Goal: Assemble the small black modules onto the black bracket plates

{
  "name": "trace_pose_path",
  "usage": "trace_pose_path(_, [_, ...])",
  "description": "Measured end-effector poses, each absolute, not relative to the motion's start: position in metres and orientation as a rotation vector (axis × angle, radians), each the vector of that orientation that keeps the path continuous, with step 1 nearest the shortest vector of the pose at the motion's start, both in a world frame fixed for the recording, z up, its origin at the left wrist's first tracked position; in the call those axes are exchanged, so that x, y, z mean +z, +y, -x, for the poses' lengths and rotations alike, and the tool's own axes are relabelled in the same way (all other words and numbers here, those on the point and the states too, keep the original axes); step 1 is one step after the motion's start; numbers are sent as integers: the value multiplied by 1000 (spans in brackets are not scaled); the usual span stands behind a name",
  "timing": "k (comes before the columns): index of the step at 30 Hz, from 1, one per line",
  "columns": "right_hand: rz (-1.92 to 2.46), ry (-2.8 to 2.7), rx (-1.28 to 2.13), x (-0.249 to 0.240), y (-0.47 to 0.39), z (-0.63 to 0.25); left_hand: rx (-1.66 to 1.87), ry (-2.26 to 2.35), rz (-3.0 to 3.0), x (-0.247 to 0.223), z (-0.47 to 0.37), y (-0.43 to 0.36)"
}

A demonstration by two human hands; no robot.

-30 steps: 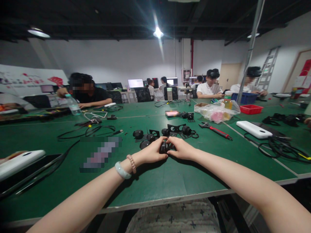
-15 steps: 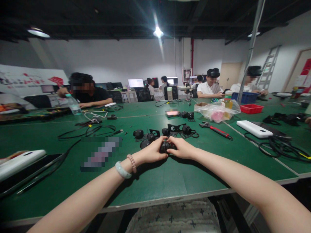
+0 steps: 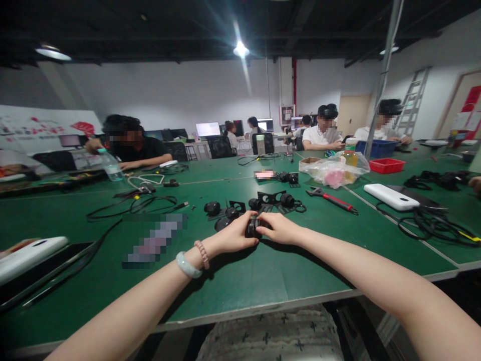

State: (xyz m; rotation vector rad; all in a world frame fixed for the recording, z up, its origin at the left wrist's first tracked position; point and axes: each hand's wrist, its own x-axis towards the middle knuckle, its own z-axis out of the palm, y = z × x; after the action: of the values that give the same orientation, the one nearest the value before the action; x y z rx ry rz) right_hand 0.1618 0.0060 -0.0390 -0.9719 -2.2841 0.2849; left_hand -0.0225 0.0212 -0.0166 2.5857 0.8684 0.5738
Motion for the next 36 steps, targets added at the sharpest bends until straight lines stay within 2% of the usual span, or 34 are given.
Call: trace_pose_path(36, [981, -2317, 253, -43, 9, -161, 600, 881, -2550, -17, 22, 20])
